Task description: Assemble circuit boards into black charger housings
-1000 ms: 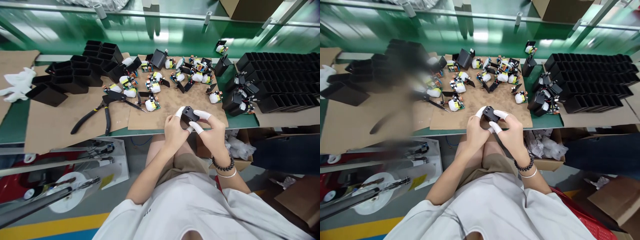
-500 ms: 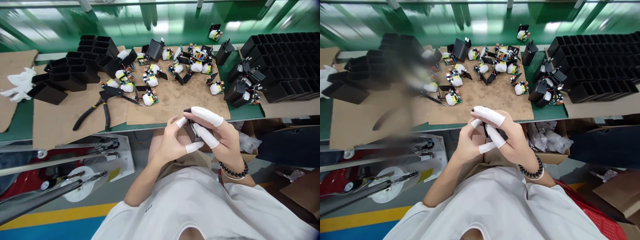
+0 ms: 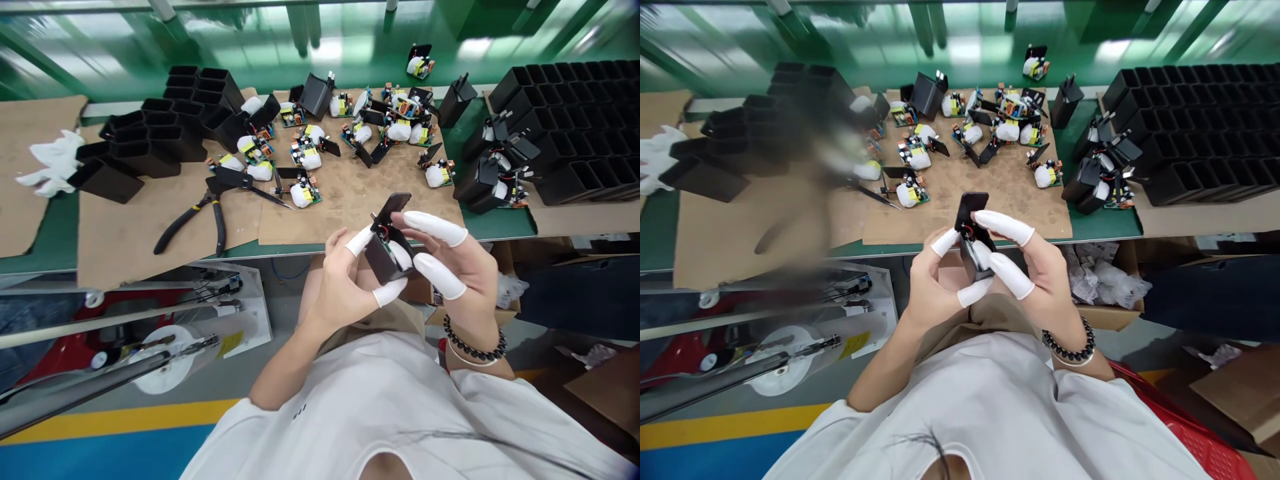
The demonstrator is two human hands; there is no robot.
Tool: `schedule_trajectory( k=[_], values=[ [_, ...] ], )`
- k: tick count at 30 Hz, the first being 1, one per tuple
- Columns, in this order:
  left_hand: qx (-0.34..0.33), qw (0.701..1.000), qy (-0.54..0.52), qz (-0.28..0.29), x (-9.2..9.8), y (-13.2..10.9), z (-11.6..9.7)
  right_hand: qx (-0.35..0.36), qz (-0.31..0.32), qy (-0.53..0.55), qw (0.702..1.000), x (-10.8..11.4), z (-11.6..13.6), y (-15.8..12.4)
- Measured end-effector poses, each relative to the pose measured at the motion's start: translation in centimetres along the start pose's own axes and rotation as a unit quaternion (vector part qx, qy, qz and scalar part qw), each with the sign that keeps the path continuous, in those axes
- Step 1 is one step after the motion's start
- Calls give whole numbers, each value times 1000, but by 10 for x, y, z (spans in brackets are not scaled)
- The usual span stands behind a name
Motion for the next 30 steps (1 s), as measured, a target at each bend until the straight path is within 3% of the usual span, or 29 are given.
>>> schedule_trajectory(
  k=[4, 6, 10, 13, 15, 18, 23, 26, 28, 30],
  values=[
    [-38, 988, 137, -66, 2, 7, -16, -93, -49, 67, 992, -14, -27, 3],
    [-49, 988, 130, -74, 0, 11, -21, -174, -47, 147, 973, -23, -44, 4],
    [-39, 995, 40, -80, -4, 18, -20, -291, 28, 285, 913, -37, -69, 4],
    [8, 997, 19, -69, -6, 22, -14, -292, 99, 323, 895, -38, -71, 4],
    [38, 997, 8, -71, -5, 21, -10, -300, 112, 326, 890, -36, -67, 3],
    [64, 995, -15, -77, -3, 19, -6, -317, 82, 314, 891, -33, -60, 2],
    [109, 993, -24, -34, -4, 18, 3, -290, 7, 281, 915, -37, -51, -6],
    [67, 992, -101, -36, 1, 19, 8, -283, -14, 278, 918, -36, -49, -9],
    [25, 988, -149, -29, 8, 16, 15, -299, 22, 274, 914, -30, -46, 1],
    [-8, 987, -159, -26, 21, 12, 25, -309, 76, 250, 915, -19, -39, 27]
  ],
)
Point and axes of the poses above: each hand's wrist, its own y-axis towards the middle knuckle, its own x-axis out of the back of the hand, z = x × y, the point moved 3 cm from there along y, towards the middle knuckle, and after that the axes turned 4 degrees about -y, right-handed, at the moved point
